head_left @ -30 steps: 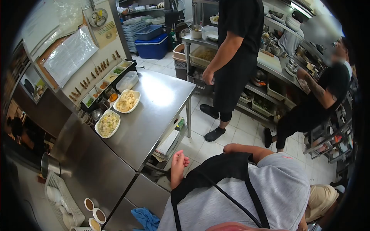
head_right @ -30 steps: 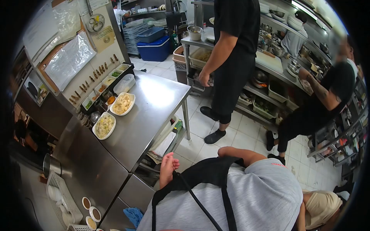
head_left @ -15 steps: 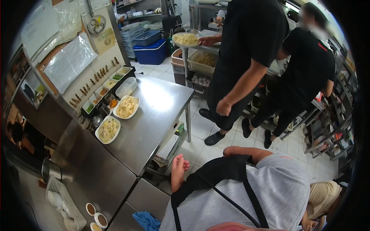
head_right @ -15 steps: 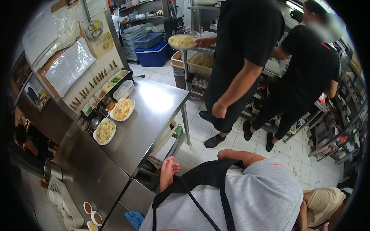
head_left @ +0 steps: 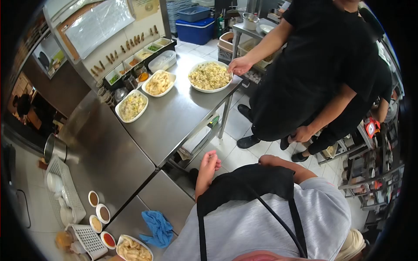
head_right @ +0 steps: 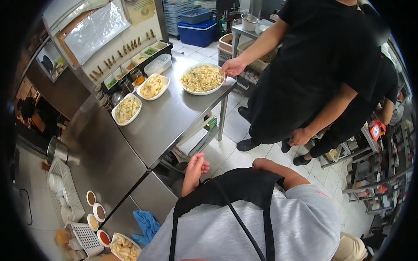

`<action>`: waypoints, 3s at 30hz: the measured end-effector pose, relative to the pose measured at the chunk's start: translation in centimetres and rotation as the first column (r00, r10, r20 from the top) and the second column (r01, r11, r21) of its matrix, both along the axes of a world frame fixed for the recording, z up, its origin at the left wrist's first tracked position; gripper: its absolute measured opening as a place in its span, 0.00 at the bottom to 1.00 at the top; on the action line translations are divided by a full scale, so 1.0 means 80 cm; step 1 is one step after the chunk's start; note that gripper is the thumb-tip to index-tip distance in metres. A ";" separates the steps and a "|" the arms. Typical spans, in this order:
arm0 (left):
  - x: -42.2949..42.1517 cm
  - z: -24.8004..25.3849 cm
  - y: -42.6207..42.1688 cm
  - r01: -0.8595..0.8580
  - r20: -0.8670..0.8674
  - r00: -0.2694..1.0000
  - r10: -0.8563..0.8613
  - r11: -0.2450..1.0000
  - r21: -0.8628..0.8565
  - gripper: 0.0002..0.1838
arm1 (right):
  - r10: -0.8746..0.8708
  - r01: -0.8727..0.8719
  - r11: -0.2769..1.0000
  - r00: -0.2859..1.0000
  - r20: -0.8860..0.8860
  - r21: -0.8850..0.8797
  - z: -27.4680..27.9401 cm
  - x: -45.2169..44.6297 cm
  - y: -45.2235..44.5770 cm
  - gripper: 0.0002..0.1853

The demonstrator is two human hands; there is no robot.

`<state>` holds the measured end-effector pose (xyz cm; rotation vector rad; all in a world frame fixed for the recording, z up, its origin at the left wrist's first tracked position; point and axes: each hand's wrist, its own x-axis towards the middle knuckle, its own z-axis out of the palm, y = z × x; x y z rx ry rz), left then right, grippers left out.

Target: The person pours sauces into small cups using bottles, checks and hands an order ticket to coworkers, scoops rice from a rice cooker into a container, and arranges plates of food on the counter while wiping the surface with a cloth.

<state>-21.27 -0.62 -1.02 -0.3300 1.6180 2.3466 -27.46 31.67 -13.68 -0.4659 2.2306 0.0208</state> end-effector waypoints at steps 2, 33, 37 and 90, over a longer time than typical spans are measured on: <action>0.000 -0.002 0.000 0.000 0.004 1.000 0.000 1.000 0.004 0.15 | -0.016 0.016 1.000 1.000 -0.010 -0.002 0.012 0.003 -0.006 0.15; -0.002 -0.015 -0.055 -0.220 0.120 0.972 0.200 0.958 0.187 0.17 | -0.665 0.737 -0.152 0.417 0.619 -0.659 0.194 -0.252 -0.249 0.23; 0.000 -0.017 -0.068 -0.341 0.164 0.939 0.303 0.886 0.314 0.16 | -0.559 0.777 -0.220 0.394 0.729 -0.590 0.185 -0.302 -0.265 0.13; -0.229 -0.008 0.037 -0.580 -0.111 0.722 0.683 0.509 -0.636 0.31 | -0.105 0.819 0.267 0.549 0.829 -0.508 0.203 -0.400 -0.203 0.26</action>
